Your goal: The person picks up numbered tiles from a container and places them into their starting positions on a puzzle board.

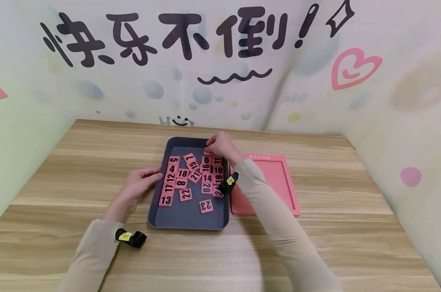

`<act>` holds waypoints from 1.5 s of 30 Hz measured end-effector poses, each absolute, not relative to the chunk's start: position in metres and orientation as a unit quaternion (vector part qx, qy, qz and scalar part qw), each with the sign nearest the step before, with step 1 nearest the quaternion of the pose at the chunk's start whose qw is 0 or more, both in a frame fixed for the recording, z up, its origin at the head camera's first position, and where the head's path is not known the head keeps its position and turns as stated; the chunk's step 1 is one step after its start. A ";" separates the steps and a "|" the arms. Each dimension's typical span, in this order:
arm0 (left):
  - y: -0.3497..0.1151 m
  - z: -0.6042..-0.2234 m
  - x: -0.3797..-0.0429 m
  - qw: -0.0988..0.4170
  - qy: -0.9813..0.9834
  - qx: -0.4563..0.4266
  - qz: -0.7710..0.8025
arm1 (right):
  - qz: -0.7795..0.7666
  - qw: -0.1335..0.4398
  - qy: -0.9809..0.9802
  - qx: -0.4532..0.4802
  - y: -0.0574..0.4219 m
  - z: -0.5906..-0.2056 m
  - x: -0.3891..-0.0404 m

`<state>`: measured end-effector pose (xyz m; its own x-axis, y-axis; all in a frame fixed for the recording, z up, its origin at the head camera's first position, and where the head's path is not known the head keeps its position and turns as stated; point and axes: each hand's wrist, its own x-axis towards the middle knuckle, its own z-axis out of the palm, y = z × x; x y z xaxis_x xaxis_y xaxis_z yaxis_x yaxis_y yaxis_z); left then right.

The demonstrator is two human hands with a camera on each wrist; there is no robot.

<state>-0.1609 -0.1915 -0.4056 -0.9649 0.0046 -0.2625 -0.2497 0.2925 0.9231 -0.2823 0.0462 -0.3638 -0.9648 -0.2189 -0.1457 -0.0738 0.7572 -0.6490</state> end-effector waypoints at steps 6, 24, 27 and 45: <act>-0.191 -0.405 -0.161 0.106 0.797 -0.074 0.590 | -0.319 0.104 0.939 -0.075 0.039 -0.364 -0.280; -0.190 -0.406 -0.160 0.103 0.796 -0.081 0.591 | -0.418 0.111 0.899 -0.074 0.025 -0.376 -0.277; -0.191 -0.406 -0.160 0.103 0.796 -0.079 0.592 | -0.417 0.117 0.898 -0.077 0.027 -0.382 -0.278; -0.190 -0.405 -0.160 0.103 0.796 -0.080 0.591 | -0.343 0.105 0.916 -0.177 0.029 -0.392 -0.285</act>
